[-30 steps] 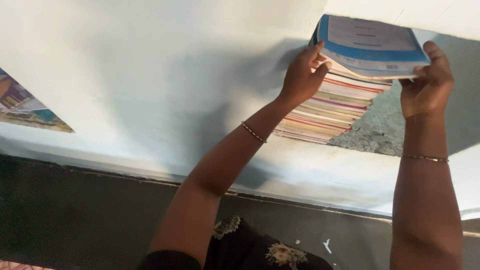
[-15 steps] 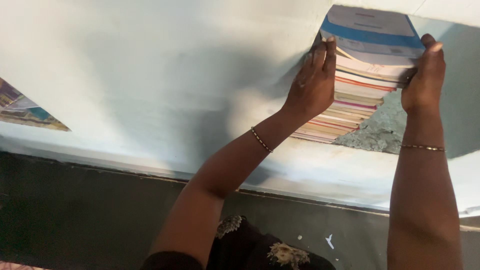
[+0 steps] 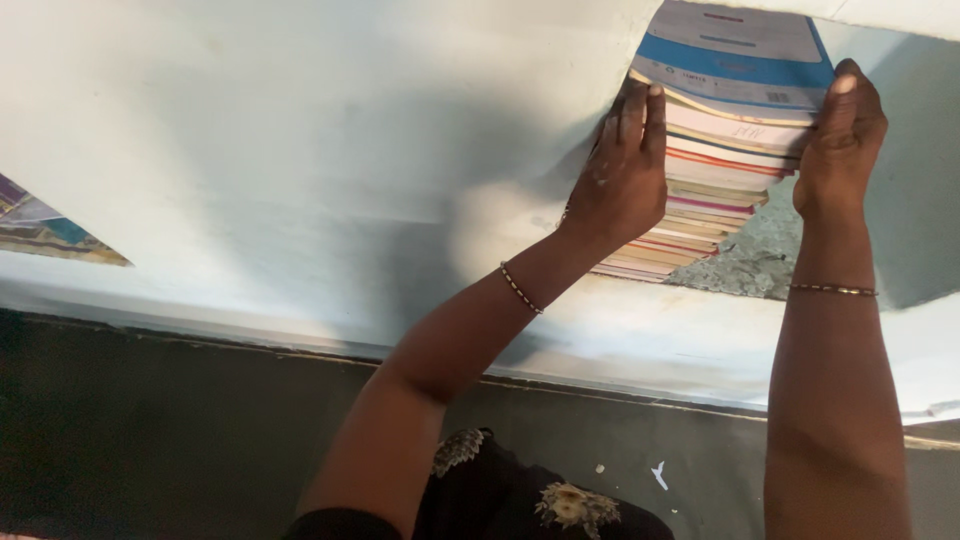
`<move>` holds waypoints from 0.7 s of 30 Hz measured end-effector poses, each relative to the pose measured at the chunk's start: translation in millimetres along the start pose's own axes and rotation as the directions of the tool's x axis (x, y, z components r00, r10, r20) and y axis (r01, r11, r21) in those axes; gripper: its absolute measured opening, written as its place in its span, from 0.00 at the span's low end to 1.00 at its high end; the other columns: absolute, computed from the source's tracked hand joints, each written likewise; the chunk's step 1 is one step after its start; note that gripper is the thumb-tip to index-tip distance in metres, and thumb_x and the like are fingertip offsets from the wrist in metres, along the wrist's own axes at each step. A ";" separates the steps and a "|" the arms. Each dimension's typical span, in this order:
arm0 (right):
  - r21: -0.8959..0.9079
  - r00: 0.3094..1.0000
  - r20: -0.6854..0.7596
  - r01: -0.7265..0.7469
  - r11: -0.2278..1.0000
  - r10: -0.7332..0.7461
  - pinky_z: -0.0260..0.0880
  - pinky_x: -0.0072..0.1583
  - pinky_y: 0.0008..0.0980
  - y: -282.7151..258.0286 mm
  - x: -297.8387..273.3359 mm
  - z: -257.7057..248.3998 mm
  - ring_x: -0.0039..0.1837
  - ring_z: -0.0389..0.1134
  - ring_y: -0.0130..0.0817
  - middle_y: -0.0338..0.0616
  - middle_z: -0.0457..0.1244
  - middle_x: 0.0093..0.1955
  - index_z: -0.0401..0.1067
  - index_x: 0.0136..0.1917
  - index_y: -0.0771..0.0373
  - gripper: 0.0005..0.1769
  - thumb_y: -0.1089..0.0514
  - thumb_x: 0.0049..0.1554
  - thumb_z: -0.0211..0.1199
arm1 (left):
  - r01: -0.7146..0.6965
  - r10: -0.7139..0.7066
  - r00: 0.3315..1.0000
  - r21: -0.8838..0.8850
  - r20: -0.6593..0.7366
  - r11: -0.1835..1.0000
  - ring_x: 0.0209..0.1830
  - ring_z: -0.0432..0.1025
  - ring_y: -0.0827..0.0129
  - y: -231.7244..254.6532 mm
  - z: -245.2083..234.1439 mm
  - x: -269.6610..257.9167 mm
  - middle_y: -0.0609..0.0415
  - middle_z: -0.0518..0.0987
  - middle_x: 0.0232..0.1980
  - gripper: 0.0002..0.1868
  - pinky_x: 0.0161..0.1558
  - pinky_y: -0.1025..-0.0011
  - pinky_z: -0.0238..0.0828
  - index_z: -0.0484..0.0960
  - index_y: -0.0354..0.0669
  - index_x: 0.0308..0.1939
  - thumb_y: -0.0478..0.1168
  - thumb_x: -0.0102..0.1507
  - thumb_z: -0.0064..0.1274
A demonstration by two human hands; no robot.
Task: The person picks up books and notebooks from a stack on a table one by one and places them onto a taller stack of books in a wall niche.
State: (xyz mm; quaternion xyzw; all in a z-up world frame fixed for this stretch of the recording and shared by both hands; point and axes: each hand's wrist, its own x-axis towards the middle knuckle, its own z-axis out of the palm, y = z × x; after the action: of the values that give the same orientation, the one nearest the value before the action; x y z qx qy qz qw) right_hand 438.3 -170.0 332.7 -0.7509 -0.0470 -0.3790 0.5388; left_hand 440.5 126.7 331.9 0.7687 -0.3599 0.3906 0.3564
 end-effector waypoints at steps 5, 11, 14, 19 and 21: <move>0.010 0.999 0.013 0.034 0.999 -0.034 0.70 0.49 0.27 15.9 1.2 -5.9 0.48 0.67 0.27 0.51 0.67 0.54 0.62 0.76 0.78 0.48 0.30 0.69 0.62 | 0.004 -0.004 1.000 0.006 0.021 1.000 0.74 0.59 0.33 0.1 0.3 -1.4 0.22 0.59 0.72 0.36 0.77 0.49 0.55 0.54 0.14 0.72 0.30 0.62 0.45; 0.015 0.996 0.022 0.085 0.996 -0.085 0.72 0.69 0.34 13.9 -1.5 0.4 0.73 0.68 0.45 0.65 0.64 0.72 0.53 0.80 0.84 0.52 0.34 0.71 0.64 | 0.005 -0.005 1.000 0.012 0.018 1.000 0.67 0.62 0.33 3.5 -4.3 2.4 0.20 0.61 0.67 0.38 0.74 0.50 0.58 0.53 0.11 0.70 0.30 0.59 0.47; 0.024 0.999 0.004 0.042 0.999 -0.042 0.77 0.61 0.33 0.2 -5.8 7.9 0.67 0.71 0.46 0.66 0.65 0.69 0.53 0.80 0.82 0.55 0.31 0.66 0.64 | 0.032 -0.032 0.999 0.003 0.040 0.999 0.60 0.66 0.37 5.2 -6.6 7.5 0.24 0.65 0.62 0.39 0.71 0.52 0.62 0.52 0.11 0.71 0.30 0.59 0.47; 0.071 0.995 0.027 0.095 0.993 -0.097 0.79 0.70 0.35 -3.2 -6.8 10.1 0.76 0.69 0.46 0.67 0.61 0.78 0.50 0.83 0.84 0.54 0.34 0.70 0.63 | 0.045 -0.049 0.998 0.103 0.043 0.994 0.54 0.69 0.44 5.4 -5.7 15.1 0.31 0.69 0.53 0.36 0.67 0.58 0.68 0.58 0.11 0.69 0.29 0.59 0.47; -0.006 0.999 -0.041 -0.033 0.999 0.033 0.73 0.56 0.34 -7.5 -9.9 13.7 0.61 0.67 0.45 0.67 0.64 0.69 0.54 0.81 0.80 0.56 0.29 0.63 0.62 | 0.030 -0.032 0.999 0.177 0.009 0.984 0.53 0.70 0.45 5.5 -3.5 15.6 0.31 0.69 0.53 0.34 0.64 0.60 0.70 0.60 0.11 0.67 0.30 0.59 0.47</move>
State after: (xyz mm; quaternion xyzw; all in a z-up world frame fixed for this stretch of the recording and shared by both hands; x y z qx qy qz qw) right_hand 434.8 -152.0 330.5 -0.7454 -0.0223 -0.3857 0.5433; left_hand 441.5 122.7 348.3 0.8052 -0.3139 0.4107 0.2907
